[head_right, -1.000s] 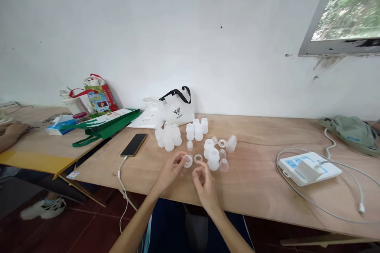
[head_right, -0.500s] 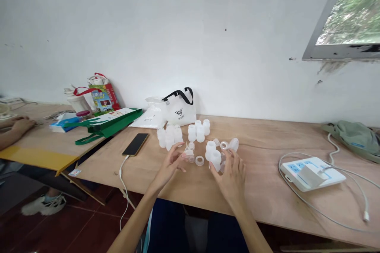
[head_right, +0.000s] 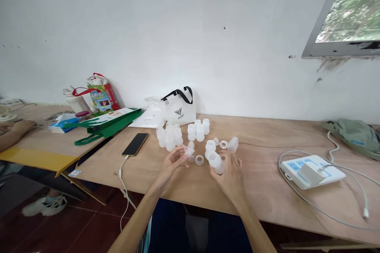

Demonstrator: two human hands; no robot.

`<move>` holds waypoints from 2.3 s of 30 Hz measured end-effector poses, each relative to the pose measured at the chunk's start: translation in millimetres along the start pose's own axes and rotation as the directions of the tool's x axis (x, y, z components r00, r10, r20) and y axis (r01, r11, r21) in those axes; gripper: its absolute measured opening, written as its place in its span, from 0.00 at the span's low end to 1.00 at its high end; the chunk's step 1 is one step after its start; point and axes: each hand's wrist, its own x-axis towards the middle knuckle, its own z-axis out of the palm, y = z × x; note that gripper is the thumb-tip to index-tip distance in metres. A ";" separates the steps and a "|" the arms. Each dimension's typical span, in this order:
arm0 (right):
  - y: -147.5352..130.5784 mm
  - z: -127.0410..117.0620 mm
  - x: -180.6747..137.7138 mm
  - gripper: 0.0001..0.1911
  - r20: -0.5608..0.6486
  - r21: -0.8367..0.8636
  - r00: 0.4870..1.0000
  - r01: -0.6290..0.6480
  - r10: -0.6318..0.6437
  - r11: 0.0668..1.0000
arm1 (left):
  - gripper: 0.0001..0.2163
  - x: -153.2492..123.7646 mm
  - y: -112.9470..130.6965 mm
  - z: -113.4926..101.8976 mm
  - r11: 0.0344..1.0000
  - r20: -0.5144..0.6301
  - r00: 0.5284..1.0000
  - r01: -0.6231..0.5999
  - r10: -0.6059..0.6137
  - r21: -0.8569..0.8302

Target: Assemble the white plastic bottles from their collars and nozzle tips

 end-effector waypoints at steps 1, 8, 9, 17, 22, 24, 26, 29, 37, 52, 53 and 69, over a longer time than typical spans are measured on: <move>-1.4 -1.2 -0.3 0.14 0.012 0.033 1.000 0.011 -0.011 0.999 | 0.19 -1.0 1.5 0.1 1.000 -0.012 1.000 -0.007 0.007 0.001; -19.8 -3.3 -5.5 0.11 0.050 0.142 0.983 0.167 -0.176 0.976 | 0.24 -9.0 4.0 8.7 0.998 0.180 0.984 -0.001 -0.010 0.059; -21.0 -4.1 -5.7 0.12 0.041 0.148 0.980 0.188 -0.196 0.971 | 0.24 -10.1 4.3 10.0 0.998 0.203 0.979 0.007 -0.021 0.068; -19.2 -2.8 -12.8 0.16 -0.082 0.004 0.934 0.350 -0.349 0.937 | 0.22 -8.8 1.7 9.7 0.995 0.124 0.991 0.041 -0.051 0.088; -24.7 2.2 -16.7 0.17 -0.150 -0.077 0.913 0.371 -0.378 0.926 | 0.23 -10.0 4.0 13.1 0.994 0.092 0.992 0.081 -0.087 0.069; -26.1 4.0 -17.7 0.17 -0.156 -0.063 0.921 0.351 -0.356 0.934 | 0.23 -11.3 4.1 15.5 0.992 0.070 0.991 0.106 -0.111 0.068; -27.9 6.2 -19.2 0.17 -0.163 -0.025 0.932 0.323 -0.323 0.946 | 0.24 -11.9 2.0 18.2 0.991 0.060 0.990 0.122 -0.125 0.061; -33.5 7.7 -20.0 0.15 -0.173 0.073 0.961 0.231 -0.216 0.970 | 0.23 -11.1 -2.8 21.1 0.994 0.056 0.994 0.093 -0.096 0.049; -42.5 -20.6 -0.1 0.20 0.560 0.636 0.824 -0.493 0.084 0.594 | 0.21 -9.6 1.7 11.3 0.994 0.134 0.991 -0.024 0.010 0.103; -42.3 -20.8 -7.3 0.16 0.138 0.246 0.982 0.091 -0.128 0.965 | 0.22 -8.2 -1.8 9.3 0.979 0.109 0.988 0.087 -0.109 0.186; -42.7 -18.6 -8.1 0.16 0.091 0.224 0.986 0.116 -0.140 0.968 | 0.21 -7.8 -1.2 7.5 0.981 0.110 0.989 0.082 -0.102 0.177; -53.2 -28.8 -0.7 0.17 0.392 0.453 0.913 -0.296 0.110 0.841 | 0.29 -14.4 19.6 -2.3 0.991 0.194 0.981 -0.052 0.028 0.123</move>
